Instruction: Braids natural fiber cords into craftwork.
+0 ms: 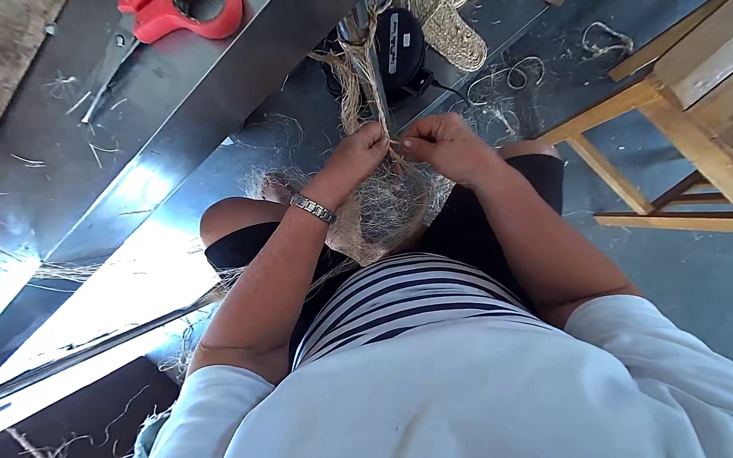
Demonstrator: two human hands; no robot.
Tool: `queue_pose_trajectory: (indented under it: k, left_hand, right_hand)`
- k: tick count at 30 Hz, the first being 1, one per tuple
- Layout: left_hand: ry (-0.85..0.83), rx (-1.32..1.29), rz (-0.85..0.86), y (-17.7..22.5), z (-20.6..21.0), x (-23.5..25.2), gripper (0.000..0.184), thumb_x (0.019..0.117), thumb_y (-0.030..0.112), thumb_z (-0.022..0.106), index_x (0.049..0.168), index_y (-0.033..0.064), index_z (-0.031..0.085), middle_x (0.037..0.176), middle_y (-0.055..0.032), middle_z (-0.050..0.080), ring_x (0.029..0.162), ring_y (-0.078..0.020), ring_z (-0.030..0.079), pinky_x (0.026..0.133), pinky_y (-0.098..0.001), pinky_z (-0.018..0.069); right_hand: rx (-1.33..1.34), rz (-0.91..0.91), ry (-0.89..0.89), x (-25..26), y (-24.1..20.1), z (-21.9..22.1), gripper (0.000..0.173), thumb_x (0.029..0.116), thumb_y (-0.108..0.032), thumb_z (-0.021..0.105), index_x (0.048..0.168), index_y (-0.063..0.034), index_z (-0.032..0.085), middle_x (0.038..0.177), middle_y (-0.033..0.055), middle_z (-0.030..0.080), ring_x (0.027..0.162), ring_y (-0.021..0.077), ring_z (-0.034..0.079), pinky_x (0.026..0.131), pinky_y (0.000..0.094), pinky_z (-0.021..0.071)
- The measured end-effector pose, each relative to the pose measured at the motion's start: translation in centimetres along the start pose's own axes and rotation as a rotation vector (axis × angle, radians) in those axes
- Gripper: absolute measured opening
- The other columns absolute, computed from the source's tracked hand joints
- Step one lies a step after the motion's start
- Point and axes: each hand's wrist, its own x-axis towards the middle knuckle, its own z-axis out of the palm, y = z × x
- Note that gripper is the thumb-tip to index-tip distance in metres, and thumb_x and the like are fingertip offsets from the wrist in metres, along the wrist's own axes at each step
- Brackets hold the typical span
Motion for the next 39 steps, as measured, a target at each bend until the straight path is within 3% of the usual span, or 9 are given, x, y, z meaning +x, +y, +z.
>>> queue_pose_trajectory:
  k: [5,9,12,18,26,31,33,37,39]
  left_hand:
    - [0.038,-0.076,-0.012,0.6,0.6,-0.1,0.019,0.1065,0.014,0.050,0.090,0.0056,0.056,0.084,0.0001,0.051,0.077,-0.0059,0.047,0.073,-0.0274,0.0403]
    - [0.038,-0.376,-0.090,1.5,0.6,-0.9,0.019,0.1041,0.006,0.050,0.086,0.0113,0.051,0.072,0.0069,0.050,0.063,0.0013,0.047,0.061,-0.0153,0.0402]
    - [0.071,-0.414,-0.117,1.9,0.6,-1.4,0.022,0.1047,0.005,0.048,0.083,0.0116,0.050,0.069,0.0067,0.049,0.061,0.0010,0.047,0.059,-0.0146,0.0379]
    - [0.098,-0.343,-0.088,2.9,1.2,-2.8,0.019,0.1084,0.012,0.041,0.103,0.0021,0.057,0.090,-0.0017,0.053,0.085,-0.0059,0.052,0.082,-0.0257,0.0446]
    - [0.195,-0.802,-0.235,1.5,0.2,-3.3,0.022,0.1069,0.013,0.046,0.091,0.0159,0.061,0.075,0.0051,0.059,0.068,-0.0054,0.058,0.058,-0.0195,0.0468]
    - [0.205,-0.846,-0.199,1.4,0.3,-3.7,0.023,0.1067,0.011,0.046,0.089,0.0156,0.059,0.075,0.0044,0.059,0.067,-0.0046,0.058,0.058,-0.0172,0.0468]
    - [0.208,-0.862,-0.206,1.5,0.3,-3.7,0.022,0.1069,0.012,0.046,0.089,0.0155,0.059,0.076,0.0041,0.060,0.067,-0.0047,0.058,0.057,-0.0176,0.0471]
    - [0.147,-0.886,-0.166,2.0,0.0,-3.7,0.024,0.1067,0.012,0.044,0.090,0.0163,0.060,0.078,0.0036,0.061,0.070,-0.0068,0.060,0.060,-0.0209,0.0503]
    - [0.132,-0.862,-0.113,2.2,-0.5,-3.7,0.025,0.1070,0.013,0.042,0.088,0.0190,0.058,0.079,0.0054,0.061,0.074,-0.0066,0.060,0.063,-0.0217,0.0500]
  right_hand:
    - [-0.124,-0.013,0.033,-1.8,-3.3,0.5,0.025,0.1053,-0.021,0.055,0.087,-0.0066,0.063,0.071,-0.0024,0.052,0.062,0.0058,0.048,0.061,0.0265,0.0412]
    - [-0.351,-0.004,0.034,-3.1,-4.8,3.3,0.028,0.1064,-0.022,0.050,0.096,-0.0023,0.067,0.083,0.0127,0.065,0.080,0.0294,0.065,0.073,0.0548,0.0505]
    - [-0.504,0.084,-0.014,-3.1,-4.8,5.1,0.031,0.1086,-0.022,0.045,0.107,-0.0013,0.067,0.100,0.0194,0.070,0.097,0.0393,0.069,0.080,0.0616,0.0511]
    - [-0.543,0.069,0.012,-2.9,-4.2,5.5,0.030,0.1078,-0.020,0.046,0.111,-0.0005,0.068,0.105,0.0207,0.071,0.098,0.0414,0.070,0.080,0.0629,0.0513]
    - [-0.426,-0.179,-0.116,-12.3,-3.5,1.1,0.029,0.1037,-0.019,0.047,0.087,-0.0052,0.067,0.071,0.0063,0.059,0.065,0.0225,0.060,0.058,0.0462,0.0479]
    - [-0.360,-0.087,-0.182,-18.1,-2.5,-2.9,0.027,0.1006,-0.022,0.051,0.082,-0.0121,0.067,0.063,-0.0072,0.053,0.055,0.0029,0.048,0.049,0.0240,0.0406]
    - [-0.352,0.050,-0.142,-19.4,-2.2,-3.7,0.025,0.0998,-0.018,0.052,0.079,-0.0105,0.064,0.060,-0.0058,0.050,0.052,0.0033,0.044,0.048,0.0241,0.0361]
    - [-0.531,0.167,0.124,-20.2,-2.0,-2.8,0.024,0.0965,-0.015,0.052,0.083,-0.0018,0.066,0.071,0.0109,0.060,0.064,0.0247,0.058,0.056,0.0486,0.0446]
    - [-0.268,0.072,0.295,-19.7,-1.4,-2.4,0.024,0.0986,-0.013,0.051,0.089,-0.0030,0.070,0.090,0.0068,0.067,0.083,0.0145,0.062,0.074,0.0350,0.0510]
